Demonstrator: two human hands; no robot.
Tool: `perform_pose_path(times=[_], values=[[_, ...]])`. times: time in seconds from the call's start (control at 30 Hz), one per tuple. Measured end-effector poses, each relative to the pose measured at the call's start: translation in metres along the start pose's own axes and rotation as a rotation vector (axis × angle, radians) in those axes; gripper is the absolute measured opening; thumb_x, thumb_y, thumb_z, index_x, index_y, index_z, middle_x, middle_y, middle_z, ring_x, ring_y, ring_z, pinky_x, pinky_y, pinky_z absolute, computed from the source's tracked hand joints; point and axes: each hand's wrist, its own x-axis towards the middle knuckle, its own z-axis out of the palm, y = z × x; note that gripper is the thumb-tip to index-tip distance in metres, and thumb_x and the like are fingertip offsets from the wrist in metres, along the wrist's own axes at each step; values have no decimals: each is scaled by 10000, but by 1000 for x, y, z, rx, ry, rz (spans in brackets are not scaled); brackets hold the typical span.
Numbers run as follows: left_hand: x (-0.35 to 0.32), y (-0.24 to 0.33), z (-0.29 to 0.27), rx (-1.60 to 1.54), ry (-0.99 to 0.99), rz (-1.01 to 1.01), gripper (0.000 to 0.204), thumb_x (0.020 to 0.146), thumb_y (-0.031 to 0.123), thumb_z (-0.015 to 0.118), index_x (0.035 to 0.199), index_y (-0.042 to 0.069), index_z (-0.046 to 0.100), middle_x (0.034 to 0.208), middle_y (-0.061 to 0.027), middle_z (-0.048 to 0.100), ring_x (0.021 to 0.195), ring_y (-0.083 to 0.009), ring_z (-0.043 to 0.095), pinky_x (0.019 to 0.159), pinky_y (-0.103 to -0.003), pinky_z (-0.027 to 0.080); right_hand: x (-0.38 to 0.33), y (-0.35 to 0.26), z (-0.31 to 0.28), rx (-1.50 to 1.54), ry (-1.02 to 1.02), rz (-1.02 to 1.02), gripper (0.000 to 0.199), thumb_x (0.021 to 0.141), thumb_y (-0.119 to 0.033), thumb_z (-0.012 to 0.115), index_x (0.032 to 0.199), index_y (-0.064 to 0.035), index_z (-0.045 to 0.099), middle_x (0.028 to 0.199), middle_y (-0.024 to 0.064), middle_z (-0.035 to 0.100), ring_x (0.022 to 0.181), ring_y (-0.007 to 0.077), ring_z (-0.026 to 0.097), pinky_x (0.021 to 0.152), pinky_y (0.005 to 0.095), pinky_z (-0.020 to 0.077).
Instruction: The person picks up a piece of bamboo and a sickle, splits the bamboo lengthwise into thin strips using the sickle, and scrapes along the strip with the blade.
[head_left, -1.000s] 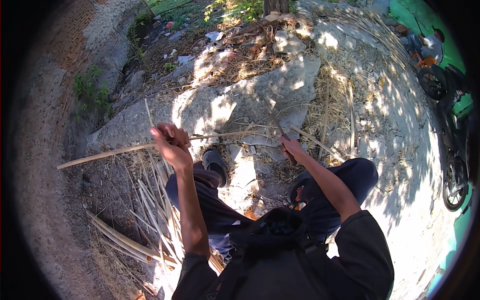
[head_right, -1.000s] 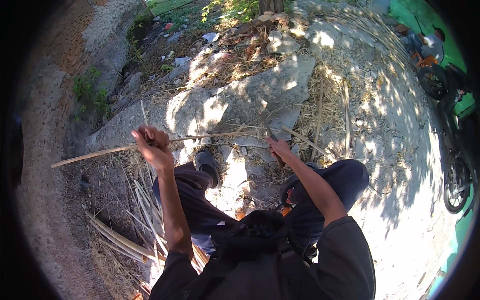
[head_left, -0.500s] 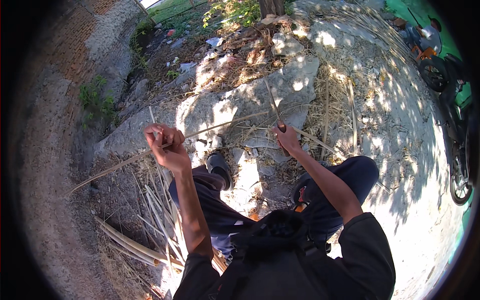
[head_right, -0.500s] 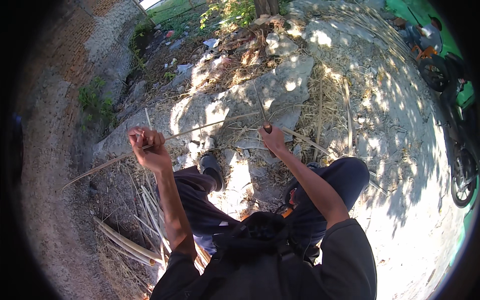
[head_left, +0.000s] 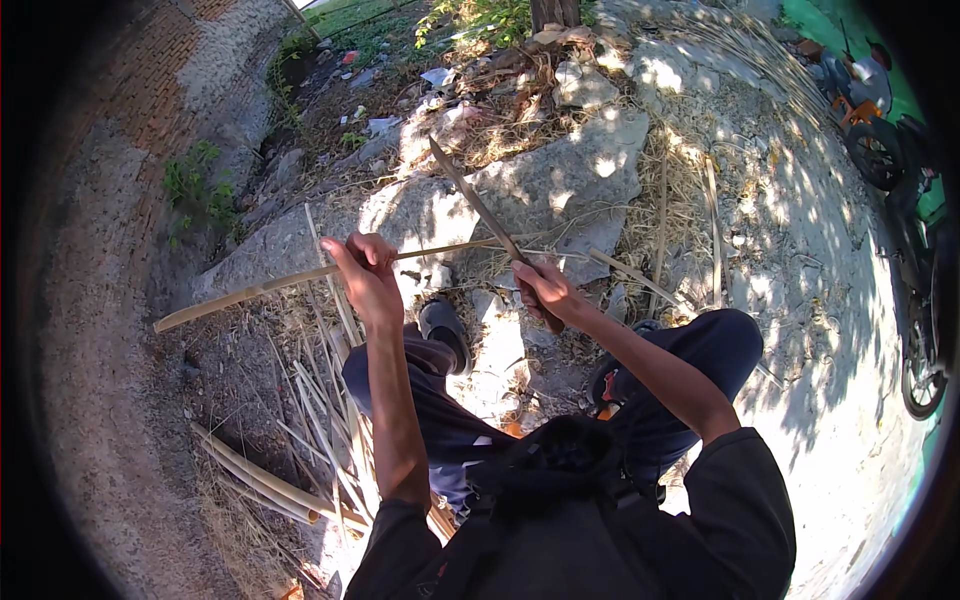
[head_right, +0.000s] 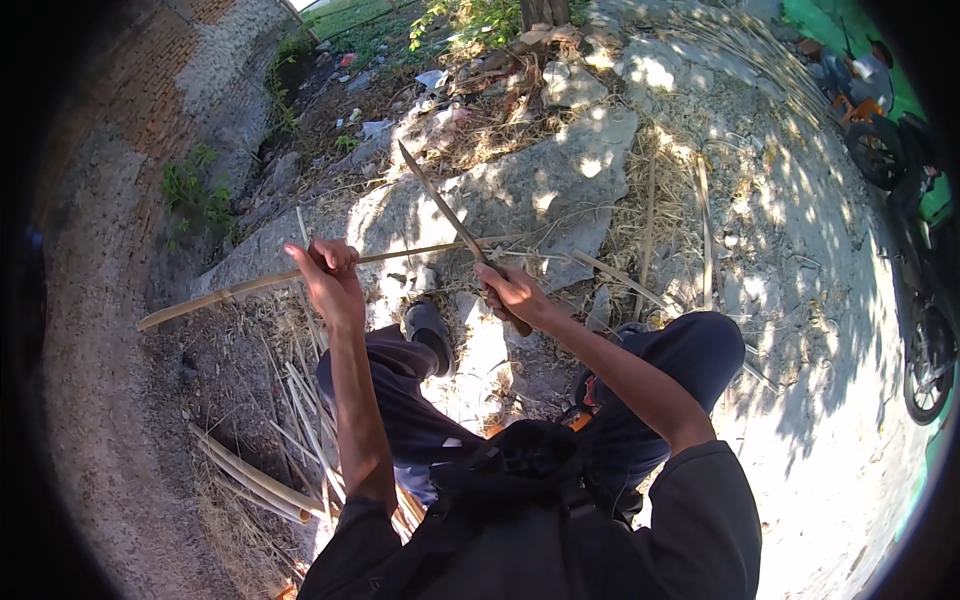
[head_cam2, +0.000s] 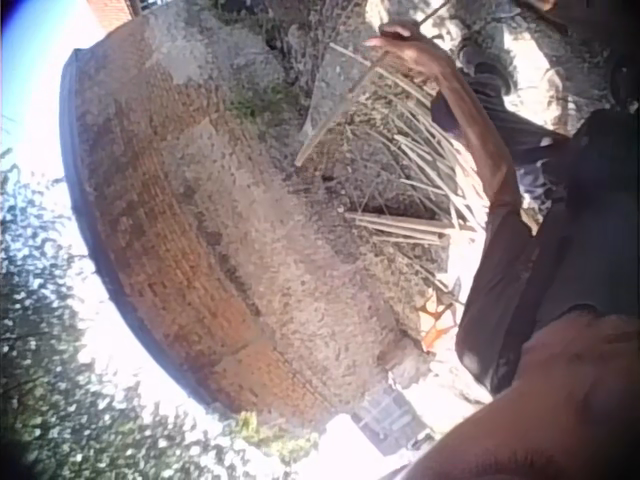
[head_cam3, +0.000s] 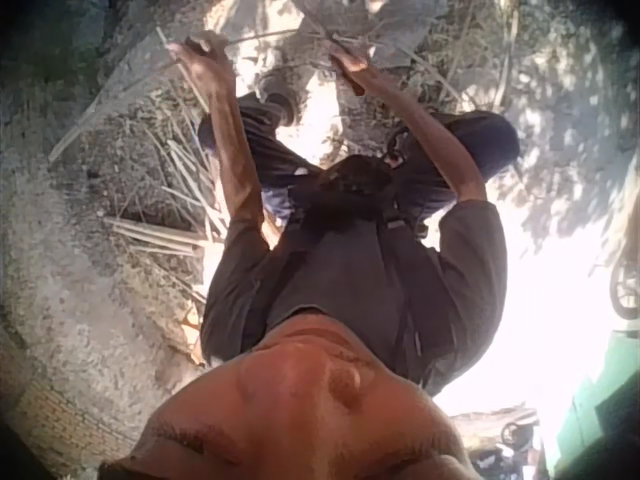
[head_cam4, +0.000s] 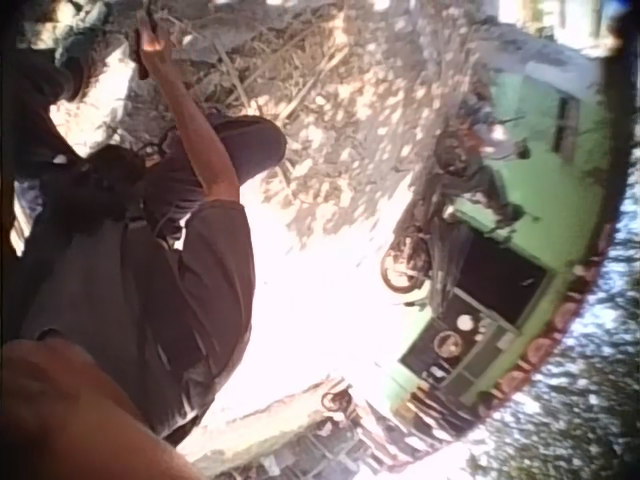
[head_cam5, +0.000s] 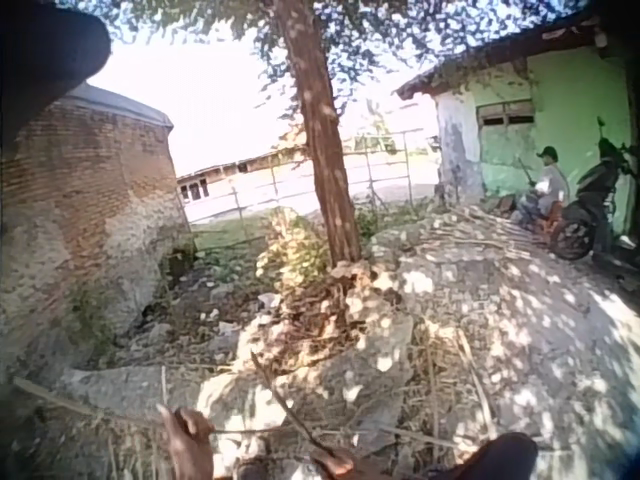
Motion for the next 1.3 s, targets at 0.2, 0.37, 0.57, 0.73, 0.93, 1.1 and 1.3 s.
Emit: perform_pose_path(times=[0.2, 0.37, 0.57, 0.73, 0.93, 1.1, 1.3], values=[[-1, -26, 11, 68, 5, -96, 620, 1067, 581, 324, 657, 116, 315, 631, 7, 244, 612, -147, 220, 603, -337, 265, -14, 7, 18, -153, -34, 86, 340, 988, -314, 648, 810, -67, 497, 602, -23, 451, 457, 85, 446, 425, 284, 365], [-4, -31, 20, 67, 26, -88, 630, 1076, 570, 310, 637, 119, 283, 597, 21, 202, 572, -134, 199, 577, -328, 247, -24, -4, 25, -320, -82, 111, 295, 957, -243, 665, 802, -51, 503, 608, -5, 487, 466, 96, 466, 442, 308, 373], [-15, -47, 26, 124, 131, 40, 628, 1076, 579, 296, 632, 137, 250, 565, 36, 192, 505, -111, 170, 498, -318, 181, -23, -6, 26, -382, -122, 59, 252, 931, -227, 670, 836, -26, 550, 613, 5, 507, 481, 104, 496, 454, 310, 390], [-19, -57, 20, 75, 196, 104, 538, 1103, 481, 308, 692, 141, 242, 584, 48, 268, 485, -70, 216, 470, -288, 144, -22, -4, 22, -454, -105, 67, 242, 905, -215, 665, 831, -4, 573, 605, 13, 518, 487, 119, 514, 463, 322, 404], [-21, -51, 29, 90, 171, 156, 542, 1103, 470, 327, 682, 135, 255, 560, 51, 241, 462, -73, 175, 448, -297, 121, -21, -9, 20, -531, -68, 60, 240, 896, -208, 665, 840, 11, 586, 592, 27, 535, 474, 125, 520, 451, 337, 399], [-19, -53, 16, 90, 214, 109, 583, 1095, 521, 293, 658, 136, 261, 553, 48, 251, 456, -75, 180, 455, -305, 113, -17, -16, 28, -622, -61, 103, 288, 850, -247, 674, 834, 32, 605, 602, 69, 562, 506, 172, 540, 512, 383, 434], [-18, -51, 14, 124, 198, 129, 594, 1096, 523, 287, 646, 136, 269, 538, 54, 216, 458, -75, 166, 454, -302, 117, -10, -3, 22, -823, -20, -115, 328, 833, -264, 675, 809, 57, 610, 609, 116, 582, 570, 225, 559, 579, 424, 446]])
